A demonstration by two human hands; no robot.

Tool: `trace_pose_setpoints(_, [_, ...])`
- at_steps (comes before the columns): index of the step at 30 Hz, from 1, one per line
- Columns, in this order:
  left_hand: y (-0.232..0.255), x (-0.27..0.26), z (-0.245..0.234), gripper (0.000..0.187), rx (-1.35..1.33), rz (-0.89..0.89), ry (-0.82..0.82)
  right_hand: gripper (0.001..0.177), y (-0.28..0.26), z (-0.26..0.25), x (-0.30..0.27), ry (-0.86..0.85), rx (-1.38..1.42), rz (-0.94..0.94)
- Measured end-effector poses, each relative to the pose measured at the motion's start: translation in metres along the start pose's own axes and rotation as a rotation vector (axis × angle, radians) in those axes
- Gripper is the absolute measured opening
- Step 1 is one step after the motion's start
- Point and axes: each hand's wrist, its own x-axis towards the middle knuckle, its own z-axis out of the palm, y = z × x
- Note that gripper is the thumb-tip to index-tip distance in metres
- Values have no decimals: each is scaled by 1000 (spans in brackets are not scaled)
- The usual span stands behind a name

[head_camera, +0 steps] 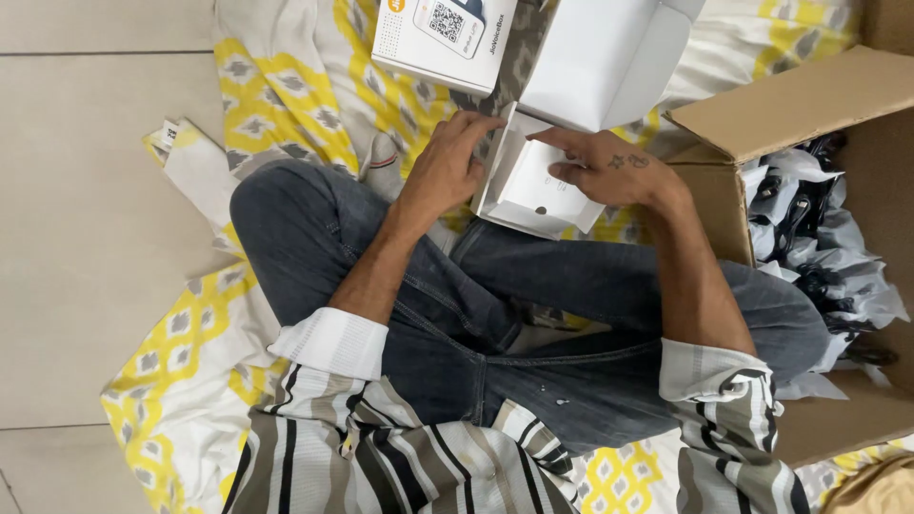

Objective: The person packs electronic devices and accessories into retail boxes.

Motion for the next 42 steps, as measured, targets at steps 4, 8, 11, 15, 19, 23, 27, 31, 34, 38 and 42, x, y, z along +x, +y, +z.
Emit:
trace_pose_setpoints(4, [7,1,-5,67,-16,-46,-10,54,-3,0,4,-104,127,16])
trace_pose_setpoints(8, [-12,12,10,46,-117,61,23,51,27,13,26,-89,153,-58])
trace_pose_setpoints(11, [-19,20,19,25,-147,142,-11,50,21,20,30,-74,59,-31])
trace_pose_setpoints(15, [-5,18,8,30,66,172,-20,45,0,23,22,58,76,15])
trace_pose_setpoints(19, [7,15,13,24,164,145,-48,33,20,19,-3,398,-61,-216])
trace_pose_setpoints(23, [21,16,15,24,360,109,26,35,18,4,-42,547,-21,133])
trace_pose_setpoints(27, [12,12,32,30,426,15,-40,52,40,26,-44,275,-39,454])
trace_pose_setpoints(31, [24,6,22,50,199,-37,-108,63,56,65,-17,198,26,422])
trace_pose_setpoints(34, [27,3,15,91,45,143,-73,54,58,72,-10,202,-19,359])
trace_pose_setpoints(38, [15,2,21,111,40,69,-119,50,69,75,-10,345,146,386])
trace_pose_setpoints(42, [8,-2,22,106,47,35,-145,86,107,91,16,449,175,48])
